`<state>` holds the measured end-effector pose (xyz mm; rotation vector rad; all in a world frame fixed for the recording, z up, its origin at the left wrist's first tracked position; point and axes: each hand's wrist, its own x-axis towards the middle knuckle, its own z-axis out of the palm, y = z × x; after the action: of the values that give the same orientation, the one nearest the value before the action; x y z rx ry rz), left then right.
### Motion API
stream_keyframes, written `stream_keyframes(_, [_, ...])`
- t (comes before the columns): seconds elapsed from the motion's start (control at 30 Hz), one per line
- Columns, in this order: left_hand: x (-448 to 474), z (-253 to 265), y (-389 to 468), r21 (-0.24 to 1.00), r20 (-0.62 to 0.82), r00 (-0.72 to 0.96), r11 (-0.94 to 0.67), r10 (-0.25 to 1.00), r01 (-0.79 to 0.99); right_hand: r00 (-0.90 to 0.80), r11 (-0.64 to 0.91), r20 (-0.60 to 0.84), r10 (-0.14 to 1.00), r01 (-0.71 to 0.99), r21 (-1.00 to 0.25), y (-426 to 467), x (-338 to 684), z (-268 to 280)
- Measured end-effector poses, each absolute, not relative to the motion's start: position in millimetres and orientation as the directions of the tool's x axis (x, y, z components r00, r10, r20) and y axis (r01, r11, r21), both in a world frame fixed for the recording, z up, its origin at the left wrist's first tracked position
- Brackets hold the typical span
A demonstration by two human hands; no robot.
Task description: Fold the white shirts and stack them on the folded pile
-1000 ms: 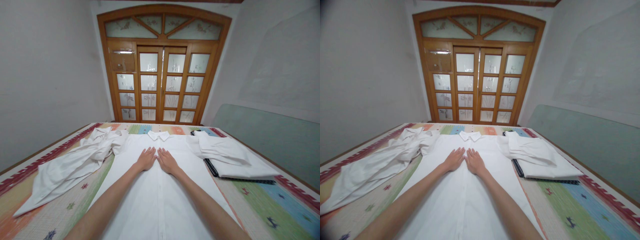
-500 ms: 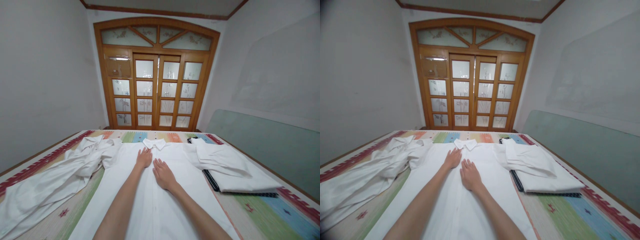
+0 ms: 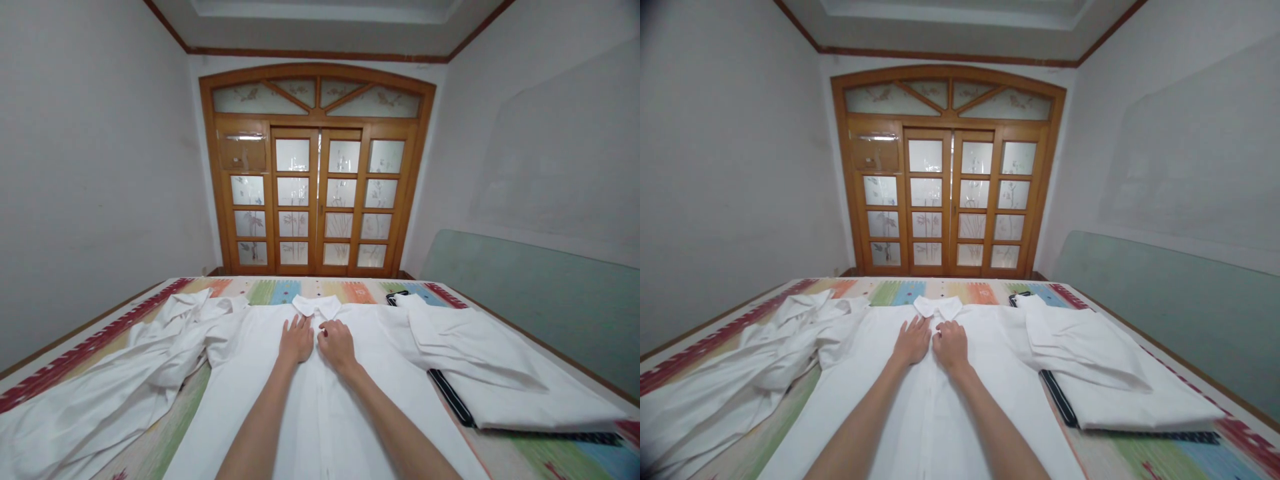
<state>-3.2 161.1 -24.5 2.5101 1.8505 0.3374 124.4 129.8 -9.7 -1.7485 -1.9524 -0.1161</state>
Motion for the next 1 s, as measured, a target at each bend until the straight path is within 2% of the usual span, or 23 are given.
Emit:
stream_keyframes(0.17, [-2.6, -25.3, 162.4, 0.153, 0.182, 0.261, -0.29, 0.948, 0.945, 0.012, 0.14, 0.466, 0.885, 0.947, -0.29, 159.8, 118.6, -13.5])
stream_keyframes(0.63, [6.4, -21.3, 171.4, 0.134, 0.294, 0.211, -0.259, 0.932, 0.957, 0.027, 0.089, 0.359, 0.933, 0.948, -0.304, 176.4, 119.1, -28.7])
stream_keyframes(1.0, [3.6, -25.7, 180.6, 0.208, 0.28, 0.304, -0.367, 0.911, 0.907, 0.044, 0.061, 0.332, 0.942, 0.952, -0.299, 177.7, 117.7, -25.9])
